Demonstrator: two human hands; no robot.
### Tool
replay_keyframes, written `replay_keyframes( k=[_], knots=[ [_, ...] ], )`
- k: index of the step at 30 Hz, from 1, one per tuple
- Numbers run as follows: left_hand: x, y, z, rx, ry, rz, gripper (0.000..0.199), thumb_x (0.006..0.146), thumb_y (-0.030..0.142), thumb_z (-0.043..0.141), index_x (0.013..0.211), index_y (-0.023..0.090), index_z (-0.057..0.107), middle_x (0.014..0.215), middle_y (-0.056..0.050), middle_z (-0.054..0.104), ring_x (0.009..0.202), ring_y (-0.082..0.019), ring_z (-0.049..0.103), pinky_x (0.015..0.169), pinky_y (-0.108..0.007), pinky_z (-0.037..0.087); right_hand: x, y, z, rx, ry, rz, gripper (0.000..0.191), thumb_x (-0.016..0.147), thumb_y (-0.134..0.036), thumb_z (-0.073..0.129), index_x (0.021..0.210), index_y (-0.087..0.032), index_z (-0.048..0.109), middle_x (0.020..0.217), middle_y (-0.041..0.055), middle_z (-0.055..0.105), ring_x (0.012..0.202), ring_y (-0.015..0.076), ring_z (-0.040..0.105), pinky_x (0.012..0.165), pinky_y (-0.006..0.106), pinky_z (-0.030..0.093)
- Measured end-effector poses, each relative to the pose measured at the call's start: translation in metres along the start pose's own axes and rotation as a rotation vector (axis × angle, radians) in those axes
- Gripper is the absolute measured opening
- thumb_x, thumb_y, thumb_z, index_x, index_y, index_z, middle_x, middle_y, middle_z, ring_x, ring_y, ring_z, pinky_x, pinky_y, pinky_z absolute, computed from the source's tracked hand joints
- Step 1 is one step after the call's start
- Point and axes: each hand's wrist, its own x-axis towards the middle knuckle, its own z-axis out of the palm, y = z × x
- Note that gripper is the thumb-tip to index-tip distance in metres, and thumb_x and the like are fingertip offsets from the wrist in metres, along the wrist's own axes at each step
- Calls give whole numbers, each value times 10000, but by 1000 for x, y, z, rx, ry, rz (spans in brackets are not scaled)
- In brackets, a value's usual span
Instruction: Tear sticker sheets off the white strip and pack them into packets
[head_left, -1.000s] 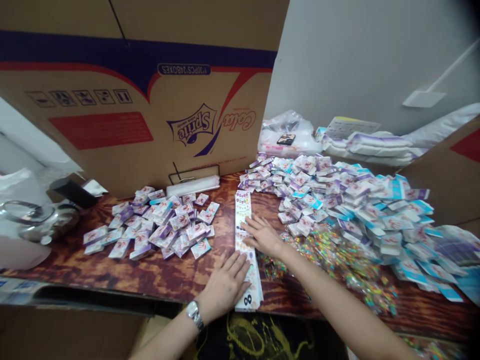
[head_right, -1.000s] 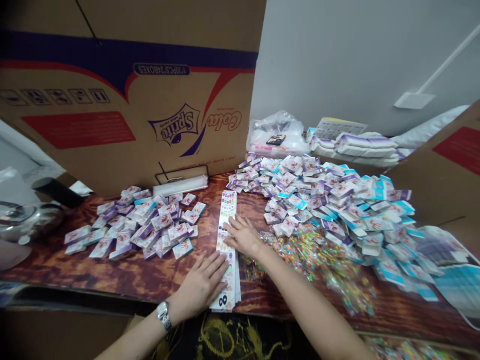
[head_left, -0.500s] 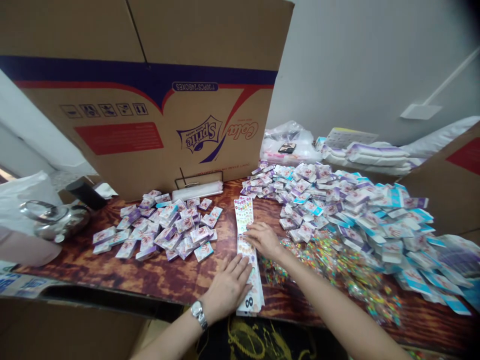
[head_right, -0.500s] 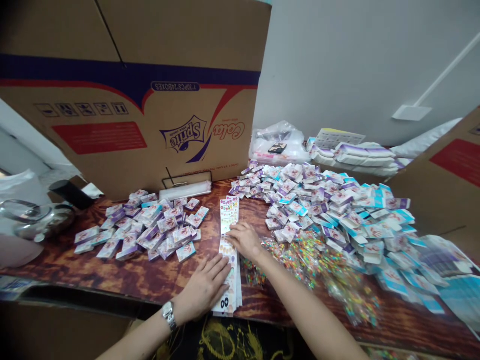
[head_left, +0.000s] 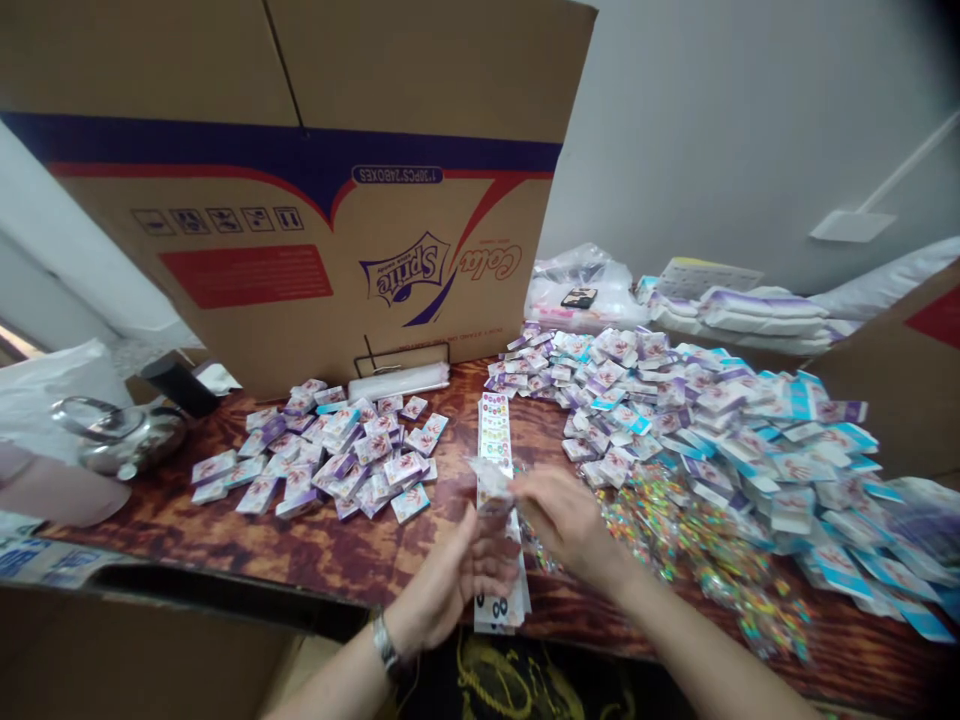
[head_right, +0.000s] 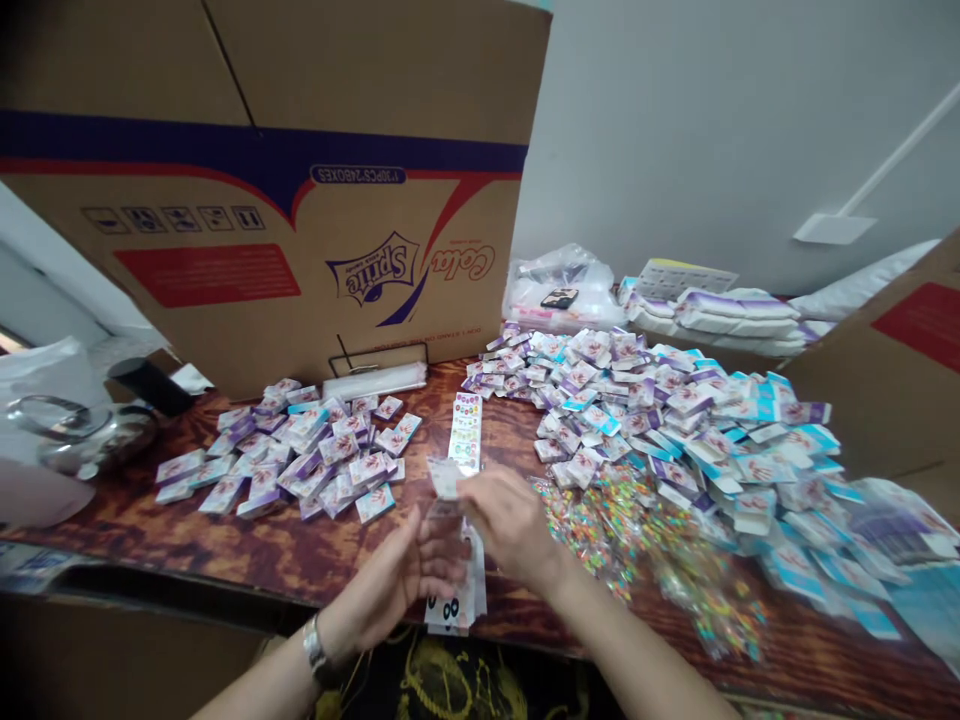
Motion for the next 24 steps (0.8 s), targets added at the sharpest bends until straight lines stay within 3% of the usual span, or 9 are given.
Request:
replay_keyframes(
  k=[3,6,9,13,16,18,21,24],
  knots=[
    [8,15,-3,-384,-61,-75,572,870,594,353,1080,115,584,951,-130,663,807,-207,640,755,-353,488,-6,-38,-13,106,-218,-183,198,889,-132,463,1042,-208,563,862,47,681,814,160,619,751,308,508],
    [14,20,-7,-402,17,-105,408,848,469,507,939,89,622,787,-109,680,662,-183,638,691,-325,496,-11,-59,-17,162,-347,-229,204,903,-134,435,1036,-212,569,832,43,687,761,153,627,710,293,517],
    [13,13,-7,-255,88,22,349,821,457,566,889,119,624,737,-67,679,579,-154,613,591,-270,480,-7,-58,-18,186,-229,-69,187,907,-152,449,1032,-219,570,820,35,681,745,148,630,685,269,514],
    [0,7,-7,31,-82,152,535,823,609,443,925,123,642,778,-76,678,662,-174,619,630,-274,482,6,-37,-11,51,-27,189,140,917,-225,459,972,-215,586,820,34,664,728,159,628,662,263,493],
    [-9,13,-7,263,-196,170,438,706,518,663,888,120,660,773,-56,671,674,-172,601,642,-261,470,13,-25,-2,-1,-2,228,167,926,-248,432,963,-209,591,837,42,671,751,171,638,680,270,499],
    [-11,16,-6,324,-206,130,363,730,463,662,856,123,665,766,-49,665,684,-170,597,653,-261,468,14,-22,1,-28,42,218,177,924,-241,434,997,-204,591,869,55,680,778,179,646,692,283,512],
    [-8,12,-3,81,-112,56,320,807,436,583,905,140,656,838,-61,665,745,-182,611,698,-304,486,10,-24,0,-66,87,28,225,911,-177,447,1094,-200,576,922,70,692,862,191,645,755,319,530],
    [-2,4,-1,-204,-32,44,281,740,356,677,935,156,652,901,-68,664,810,-195,610,712,-307,483,1,-32,-3,-126,-29,-275,319,894,-125,450,1190,-197,544,1036,80,686,986,207,618,843,372,525]
  ],
)
